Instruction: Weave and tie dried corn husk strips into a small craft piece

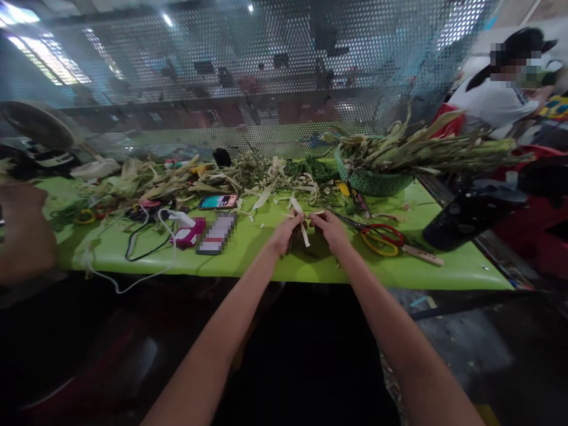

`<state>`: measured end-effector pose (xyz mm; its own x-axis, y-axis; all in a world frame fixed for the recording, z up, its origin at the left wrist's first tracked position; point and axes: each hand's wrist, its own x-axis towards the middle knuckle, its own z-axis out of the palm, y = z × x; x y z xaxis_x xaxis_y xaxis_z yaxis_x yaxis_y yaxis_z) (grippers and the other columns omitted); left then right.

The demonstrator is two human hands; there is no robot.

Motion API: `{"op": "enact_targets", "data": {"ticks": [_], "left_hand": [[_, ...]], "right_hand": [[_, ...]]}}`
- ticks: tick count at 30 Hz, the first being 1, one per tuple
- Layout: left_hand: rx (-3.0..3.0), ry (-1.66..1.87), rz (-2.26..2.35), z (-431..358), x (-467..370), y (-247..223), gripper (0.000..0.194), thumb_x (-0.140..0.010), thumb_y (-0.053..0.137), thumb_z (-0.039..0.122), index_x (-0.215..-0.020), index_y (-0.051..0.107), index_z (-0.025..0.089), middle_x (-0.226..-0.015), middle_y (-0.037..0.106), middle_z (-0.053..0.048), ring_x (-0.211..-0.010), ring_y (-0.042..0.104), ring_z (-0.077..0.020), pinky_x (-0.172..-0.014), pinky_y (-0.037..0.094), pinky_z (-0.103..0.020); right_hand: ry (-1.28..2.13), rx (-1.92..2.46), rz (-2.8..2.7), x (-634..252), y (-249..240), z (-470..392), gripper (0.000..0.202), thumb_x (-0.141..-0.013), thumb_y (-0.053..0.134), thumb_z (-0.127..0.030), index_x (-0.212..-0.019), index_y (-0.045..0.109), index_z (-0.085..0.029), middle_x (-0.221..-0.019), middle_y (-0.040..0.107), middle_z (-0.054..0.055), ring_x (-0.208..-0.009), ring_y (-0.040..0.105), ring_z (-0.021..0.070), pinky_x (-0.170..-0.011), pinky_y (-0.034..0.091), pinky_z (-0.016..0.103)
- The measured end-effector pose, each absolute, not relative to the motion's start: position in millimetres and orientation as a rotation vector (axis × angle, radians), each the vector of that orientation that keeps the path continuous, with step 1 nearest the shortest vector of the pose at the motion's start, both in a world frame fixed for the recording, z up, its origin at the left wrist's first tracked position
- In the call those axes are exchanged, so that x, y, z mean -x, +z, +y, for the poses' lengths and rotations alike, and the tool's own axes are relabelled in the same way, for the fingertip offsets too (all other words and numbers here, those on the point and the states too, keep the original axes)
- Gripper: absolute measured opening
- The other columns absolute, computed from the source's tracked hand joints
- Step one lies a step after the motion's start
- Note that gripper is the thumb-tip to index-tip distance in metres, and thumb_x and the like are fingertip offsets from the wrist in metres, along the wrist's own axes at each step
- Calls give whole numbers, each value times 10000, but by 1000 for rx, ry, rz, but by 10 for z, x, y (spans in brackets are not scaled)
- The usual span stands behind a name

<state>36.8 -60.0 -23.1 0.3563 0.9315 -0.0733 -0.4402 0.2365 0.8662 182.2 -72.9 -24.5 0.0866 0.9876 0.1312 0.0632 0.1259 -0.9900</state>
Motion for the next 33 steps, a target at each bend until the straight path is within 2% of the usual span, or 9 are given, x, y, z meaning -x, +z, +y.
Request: {"op": "enact_targets", "data": {"ticks": [5,9,15,19,22,25,27,30,33], "left_hand": [[-1052,996,814,-593,-342,-307,403,-769,671,561,-774,566,171,-622,511,38,-531,423,-67,-518,307,-224],[-1225,975,841,-601,-332,-338,347,-765,693,515,-815,584,190,-607,472,48,-545,411,-81,-556,328,-236],[-1382,988,879,-606,-373,-357,221,-819,633,410,-849,592,195,-739,590,9,-732,527,-137,-715,405,-267],[-1489,962,901,-619,-362,-328,176,-843,587,369,-862,572,195,-766,596,4,-762,540,-147,-754,419,-284],[-1551,967,943,-634,-320,-308,155,-849,578,348,-854,569,193,-773,599,-2,-786,547,-160,-781,425,-299],[-1562,1008,914,-631,-299,-326,133,-844,587,322,-853,579,189,-808,618,-9,-817,557,-165,-813,423,-298],[-1572,1024,868,-613,-308,-362,139,-830,612,315,-883,602,187,-853,641,-19,-845,569,-167,-833,421,-292],[-1591,1013,833,-574,-335,-428,176,-819,631,327,-926,634,186,-895,665,-31,-864,583,-172,-843,425,-288],[-1616,982,914,-556,-353,-451,171,-820,629,345,-865,638,180,-815,653,-24,-794,573,-168,-779,430,-280]], "right_hand": [[975,1123,-1201,-1826,-215,-745,332,-657,755,-516,-692,625,-212,-614,564,-31,-557,453,110,-537,374,254],[922,1083,-1191,-1839,-216,-737,274,-662,752,-441,-667,605,-210,-595,545,-35,-566,460,115,-528,370,252],[849,1155,-1158,-1845,-262,-662,252,-659,718,-399,-602,564,-208,-539,509,-43,-517,432,113,-496,340,257],[811,1180,-1146,-1872,-276,-640,261,-672,709,-399,-597,545,-210,-535,493,-46,-528,428,119,-515,350,262],[776,1153,-1220,-1923,-267,-654,239,-649,758,-372,-795,660,-210,-735,621,-13,-680,522,145,-645,426,284],[695,1107,-1406,-1965,-258,-673,320,-735,725,-402,-1017,704,-253,-1002,670,25,-909,571,188,-823,438,336],[622,1122,-1492,-1971,-259,-680,246,-767,708,-418,-952,723,-257,-1011,676,30,-960,574,206,-875,421,362],[555,1164,-1499,-1950,-263,-685,185,-740,734,-411,-794,708,-236,-884,677,21,-898,583,208,-865,422,368],[571,1192,-1439,-1921,-267,-689,193,-733,733,-409,-768,695,-224,-806,665,13,-818,574,192,-813,436,349]]}}
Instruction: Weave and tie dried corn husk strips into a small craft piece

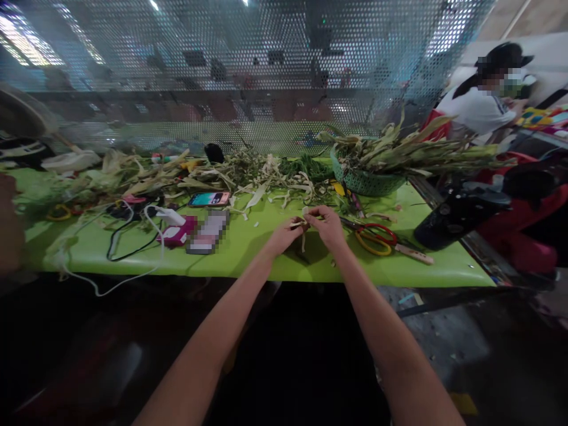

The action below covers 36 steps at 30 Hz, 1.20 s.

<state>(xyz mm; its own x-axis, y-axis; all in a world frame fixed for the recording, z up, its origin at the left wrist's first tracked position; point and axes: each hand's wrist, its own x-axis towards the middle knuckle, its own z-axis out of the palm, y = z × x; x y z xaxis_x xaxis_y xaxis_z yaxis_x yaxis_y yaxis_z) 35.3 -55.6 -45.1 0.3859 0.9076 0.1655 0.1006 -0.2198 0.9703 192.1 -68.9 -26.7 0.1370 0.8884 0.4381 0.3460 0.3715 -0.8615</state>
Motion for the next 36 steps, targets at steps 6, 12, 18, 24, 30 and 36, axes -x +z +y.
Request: {"op": "enact_targets", "data": {"ticks": [6,12,18,24,30,36], "left_hand": [[-1713,960,874,-620,-361,-352,158,-872,554,300,-870,658,181,-865,676,-37,-829,588,-173,-812,432,-278],[-1786,925,739,-666,-358,-314,153,-840,589,237,-956,676,189,-951,691,-58,-904,594,-200,-898,430,-310],[-1650,934,737,-704,-354,-271,131,-836,616,293,-892,684,195,-897,684,-44,-888,582,-191,-902,428,-303],[-1456,1117,918,-637,-346,-285,141,-826,624,312,-752,648,194,-758,618,-23,-766,523,-164,-784,416,-267],[-1536,1234,1009,-640,-351,-299,117,-698,621,85,-704,647,199,-712,593,-27,-773,507,-195,-779,389,-291],[-1481,1246,1000,-678,-404,-298,135,-722,600,93,-647,579,204,-676,511,-20,-739,464,-185,-772,376,-284]], "right_hand": [[632,1173,-1377,-1906,-291,-673,202,-712,738,-406,-777,702,-218,-758,647,2,-751,560,174,-746,439,317],[550,1192,-1399,-1934,-328,-681,151,-714,727,-362,-730,692,-216,-725,627,-1,-750,557,175,-755,433,323],[597,1198,-1426,-1889,-254,-699,170,-749,703,-388,-791,711,-224,-754,655,11,-760,570,190,-760,448,340],[182,1174,-1503,-1878,-135,-798,232,-813,671,-397,-979,707,-239,-992,659,65,-976,556,246,-868,439,394],[150,1046,-1845,-1760,-82,-931,186,-809,707,-348,-980,701,-273,-897,694,25,-886,593,231,-844,442,396],[23,1061,-1826,-1718,-85,-935,101,-883,632,-307,-823,702,-266,-861,717,34,-856,610,230,-813,451,400]]}}
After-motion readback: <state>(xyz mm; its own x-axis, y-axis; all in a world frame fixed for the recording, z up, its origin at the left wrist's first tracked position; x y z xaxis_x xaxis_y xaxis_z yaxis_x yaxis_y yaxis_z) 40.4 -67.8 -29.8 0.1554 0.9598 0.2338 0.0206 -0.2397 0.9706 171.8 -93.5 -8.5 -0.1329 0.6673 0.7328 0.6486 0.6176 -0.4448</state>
